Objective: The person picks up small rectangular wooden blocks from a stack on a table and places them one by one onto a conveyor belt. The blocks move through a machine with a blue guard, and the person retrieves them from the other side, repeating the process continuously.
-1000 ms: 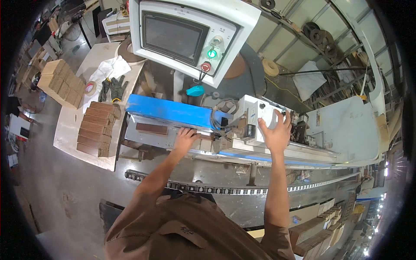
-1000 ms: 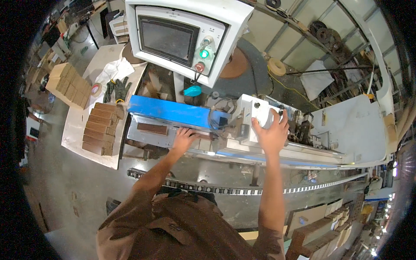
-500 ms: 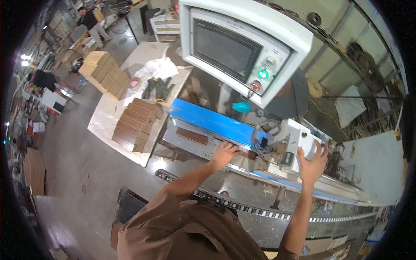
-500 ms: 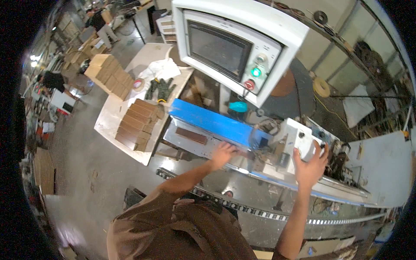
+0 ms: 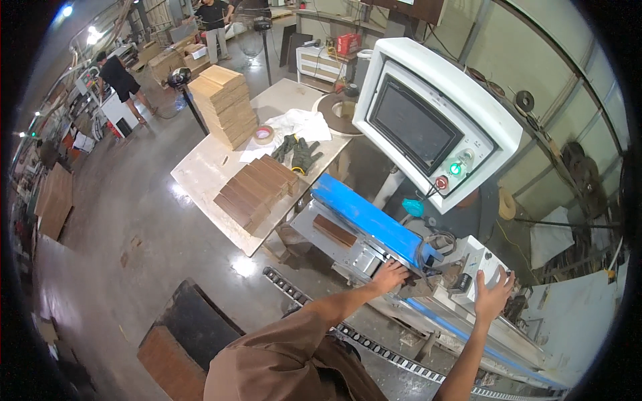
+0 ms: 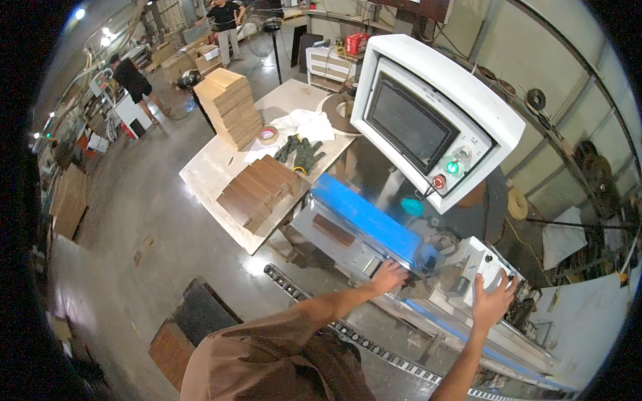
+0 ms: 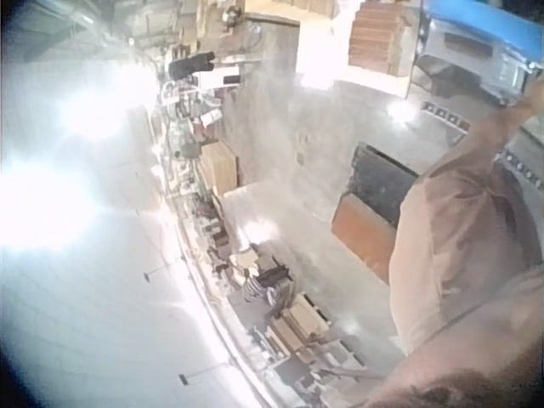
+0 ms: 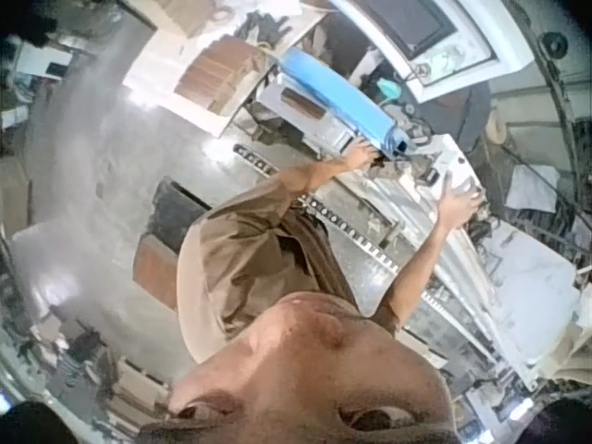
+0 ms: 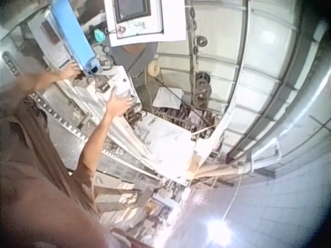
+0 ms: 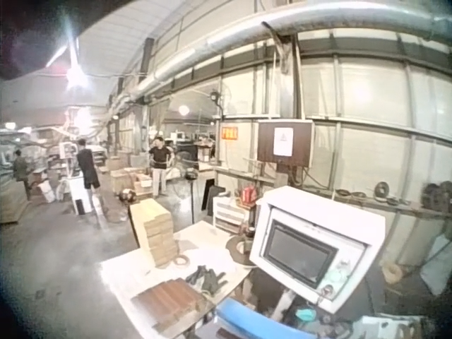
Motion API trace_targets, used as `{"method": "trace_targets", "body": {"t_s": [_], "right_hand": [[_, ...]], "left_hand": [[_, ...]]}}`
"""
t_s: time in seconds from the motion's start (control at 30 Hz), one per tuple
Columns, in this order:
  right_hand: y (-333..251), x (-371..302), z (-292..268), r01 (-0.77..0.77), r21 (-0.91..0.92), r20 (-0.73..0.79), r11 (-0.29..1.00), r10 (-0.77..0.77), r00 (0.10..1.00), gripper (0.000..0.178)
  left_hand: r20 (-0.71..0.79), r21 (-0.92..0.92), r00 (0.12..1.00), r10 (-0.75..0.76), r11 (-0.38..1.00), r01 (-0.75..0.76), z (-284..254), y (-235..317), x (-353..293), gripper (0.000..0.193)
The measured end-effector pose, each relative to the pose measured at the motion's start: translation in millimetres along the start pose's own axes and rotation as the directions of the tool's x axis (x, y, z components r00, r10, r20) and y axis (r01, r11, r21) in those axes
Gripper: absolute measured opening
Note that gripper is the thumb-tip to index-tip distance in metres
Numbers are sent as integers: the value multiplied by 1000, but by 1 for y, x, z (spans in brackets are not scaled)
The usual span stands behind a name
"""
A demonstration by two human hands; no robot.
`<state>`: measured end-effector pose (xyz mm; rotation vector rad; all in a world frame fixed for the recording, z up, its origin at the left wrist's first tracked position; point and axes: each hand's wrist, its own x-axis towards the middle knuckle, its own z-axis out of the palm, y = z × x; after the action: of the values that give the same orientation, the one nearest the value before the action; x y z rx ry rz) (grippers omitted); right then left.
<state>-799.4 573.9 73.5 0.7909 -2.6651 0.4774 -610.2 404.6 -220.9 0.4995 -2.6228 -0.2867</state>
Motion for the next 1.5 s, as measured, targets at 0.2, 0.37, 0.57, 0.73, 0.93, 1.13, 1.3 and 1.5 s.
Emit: {"method": "trace_targets", "body": {"t_s": [0.2, 0.37, 0.57, 0.73, 0.93, 1.13, 1.3, 1.5], "right_hand": [[12, 1, 7, 33, -4, -23, 999, -34, 999, 73], [18, 4, 11, 44, -67, -13, 997, -44, 999, 73], [20, 6, 15, 24, -31, 1, 999, -24, 1000, 71], [34, 12, 22, 34, -30, 2, 999, -34, 999, 71], [39, 14, 29, 63, -31, -15, 998, -64, 998, 69], [41, 9, 28, 71, -56, -35, 996, -73, 997, 67], [39, 15, 29, 90, -44, -23, 995, -91, 996, 67], [37, 13, 27, 77, -55, -15, 996, -78, 997, 69]], "left_hand": [[-161, 167, 987, -25, 985, 52, -65, -73, -37, 20], [-185, 117, 941, -284, 944, 308, -162, -135, -72, 37], [1, 171, 959, -283, 945, 279, -165, -177, -106, 52], [-9, 314, 973, -233, 923, 224, -163, -195, -94, 49], [78, 295, 973, -218, 937, 186, -167, -218, -86, 44], [-80, 117, 993, -86, 989, 95, -178, -161, -61, 41], [18, 133, 999, 35, 990, -37, -92, -103, -46, 37], [62, 147, 994, 94, 984, -102, -47, -83, -36, 47]]}}
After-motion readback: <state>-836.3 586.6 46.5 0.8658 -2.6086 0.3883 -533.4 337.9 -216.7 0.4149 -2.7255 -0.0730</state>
